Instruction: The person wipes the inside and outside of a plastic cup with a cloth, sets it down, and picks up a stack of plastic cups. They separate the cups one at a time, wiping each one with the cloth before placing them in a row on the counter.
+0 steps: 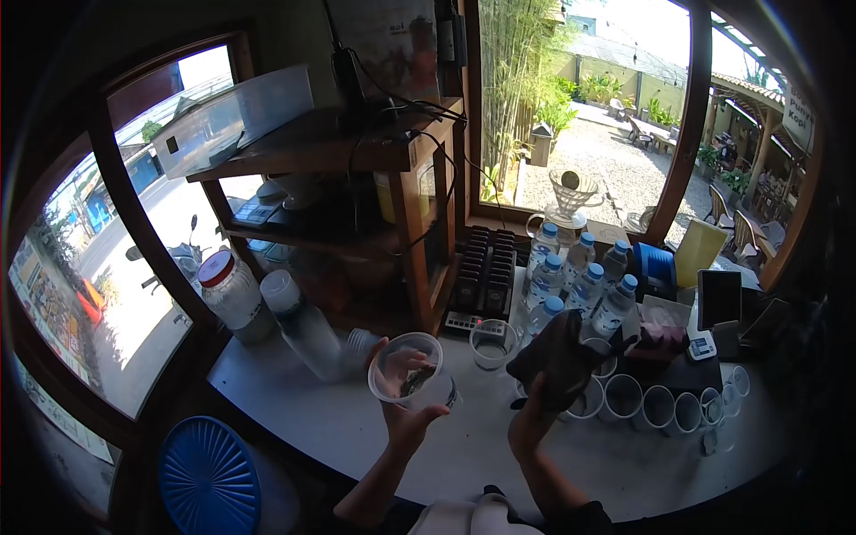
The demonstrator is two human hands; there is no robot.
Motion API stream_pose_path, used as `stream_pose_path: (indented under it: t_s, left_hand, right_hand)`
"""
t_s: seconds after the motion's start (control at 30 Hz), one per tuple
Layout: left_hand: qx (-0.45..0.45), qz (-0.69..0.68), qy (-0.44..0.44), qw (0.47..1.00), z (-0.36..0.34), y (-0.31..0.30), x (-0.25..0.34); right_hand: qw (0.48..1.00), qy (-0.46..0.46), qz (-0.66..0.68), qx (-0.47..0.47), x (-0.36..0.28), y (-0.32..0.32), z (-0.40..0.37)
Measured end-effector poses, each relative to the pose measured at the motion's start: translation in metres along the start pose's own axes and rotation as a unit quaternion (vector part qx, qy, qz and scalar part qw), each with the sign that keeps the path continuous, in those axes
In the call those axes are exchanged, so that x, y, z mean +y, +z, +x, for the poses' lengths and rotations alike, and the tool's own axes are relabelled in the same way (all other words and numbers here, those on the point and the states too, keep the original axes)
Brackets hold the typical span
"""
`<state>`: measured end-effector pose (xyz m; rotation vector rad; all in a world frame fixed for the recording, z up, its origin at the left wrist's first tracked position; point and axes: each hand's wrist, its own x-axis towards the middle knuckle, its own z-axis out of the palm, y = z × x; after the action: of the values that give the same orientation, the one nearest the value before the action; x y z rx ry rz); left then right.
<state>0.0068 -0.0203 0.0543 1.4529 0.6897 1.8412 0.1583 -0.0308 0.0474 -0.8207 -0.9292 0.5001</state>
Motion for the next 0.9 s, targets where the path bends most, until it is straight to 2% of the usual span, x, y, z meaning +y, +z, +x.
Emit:
stream_pose_path:
  t_s: [0.03, 0.07, 0.1, 0.13, 0.17, 0.23, 0.3, 0.33, 0.37, 0.43, 0.47, 0.5, 0.57, 0.6, 0.67, 0.7, 0.73, 0.77, 0.8, 0.83, 0.87, 0.9]
  left_hand:
    - [0.040, -0.054, -0.028, 0.997, -0.003, 0.008, -0.003]
    - [0.078, -0.109, -0.055, 0.989, -0.006, 0.016, -0.008]
    - [0.116, -0.164, -0.083, 0.976, -0.009, 0.020, -0.013]
    - [0.094, -0.190, -0.103, 0.972, -0.012, 0.014, -0.018]
    - [0.050, -0.274, -0.111, 0.954, -0.012, 0.008, -0.015]
    - [0.076, -0.392, -0.138, 0.906, -0.017, -0.005, -0.023]
    - [0.042, -0.391, -0.168, 0.904, -0.021, -0.037, -0.038]
    - [0.071, -0.430, -0.175, 0.883, -0.011, -0.027, -0.015]
    - [0.088, -0.410, -0.185, 0.889, -0.005, -0.023, -0.004]
    - [0.119, -0.373, -0.202, 0.898, 0.005, -0.015, 0.013]
    - [0.179, -0.289, -0.226, 0.913, 0.010, -0.001, 0.029]
    - [0.149, -0.323, -0.213, 0.910, 0.010, -0.002, 0.025]
    - [0.087, -0.385, -0.188, 0.899, 0.008, -0.009, 0.015]
    - [0.064, -0.335, -0.184, 0.922, 0.005, -0.011, 0.015]
    - [0.043, -0.298, -0.168, 0.939, 0.001, -0.008, 0.014]
    - [0.032, -0.279, -0.161, 0.946, -0.001, -0.005, 0.013]
    - [0.079, -0.378, -0.177, 0.905, -0.004, 0.003, 0.010]
    - [0.023, -0.353, -0.127, 0.927, -0.006, 0.000, -0.008]
    - [0.033, -0.200, -0.087, 0.975, 0.002, 0.002, -0.003]
    - [0.041, -0.105, -0.074, 0.991, 0.006, 0.001, 0.002]
    - [0.050, -0.008, -0.063, 0.997, 0.010, 0.000, 0.008]
    - [0.059, 0.026, -0.084, 0.994, 0.009, -0.005, 0.015]
  right_hand:
    - [0.992, -0.066, -0.084, -0.073, 0.006, 0.001, -0.007]
    - [0.931, -0.198, -0.223, -0.211, -0.014, 0.012, 0.001]
    - [0.921, -0.163, -0.167, -0.312, -0.020, 0.025, -0.008]
    - [0.931, -0.153, -0.150, -0.297, -0.016, 0.033, -0.022]
    - [0.914, -0.182, -0.171, -0.319, -0.015, 0.029, -0.026]
    - [0.876, -0.243, -0.210, -0.360, -0.013, 0.027, -0.026]
    - [0.848, -0.289, -0.202, -0.396, -0.012, 0.019, -0.029]
    - [0.829, -0.313, -0.202, -0.416, -0.008, 0.014, -0.029]
    - [0.810, -0.339, -0.201, -0.435, -0.006, 0.009, -0.029]
    - [0.838, -0.337, -0.166, -0.396, -0.004, 0.001, -0.026]
    - [0.853, -0.333, -0.144, -0.375, 0.003, -0.009, -0.025]
    - [0.867, -0.329, -0.121, -0.353, 0.004, -0.012, -0.021]
    - [0.939, -0.248, -0.132, -0.200, -0.008, -0.012, -0.015]
    - [0.977, -0.126, -0.094, -0.141, -0.014, -0.009, -0.014]
    - [0.981, 0.077, 0.076, -0.160, -0.020, 0.002, -0.017]
    - [0.965, 0.129, 0.102, -0.205, -0.022, 0.004, -0.021]
    - [0.942, 0.148, 0.104, -0.283, -0.022, 0.004, -0.025]
    - [0.919, 0.149, 0.098, -0.352, -0.020, 0.004, -0.029]
    - [0.904, 0.148, 0.097, -0.390, -0.018, 0.007, -0.030]
    - [0.902, 0.138, 0.085, -0.400, -0.018, 0.009, -0.030]
    - [0.910, 0.171, 0.093, -0.366, -0.020, 0.011, -0.029]
    - [0.915, 0.204, 0.101, -0.333, -0.023, 0.013, -0.026]
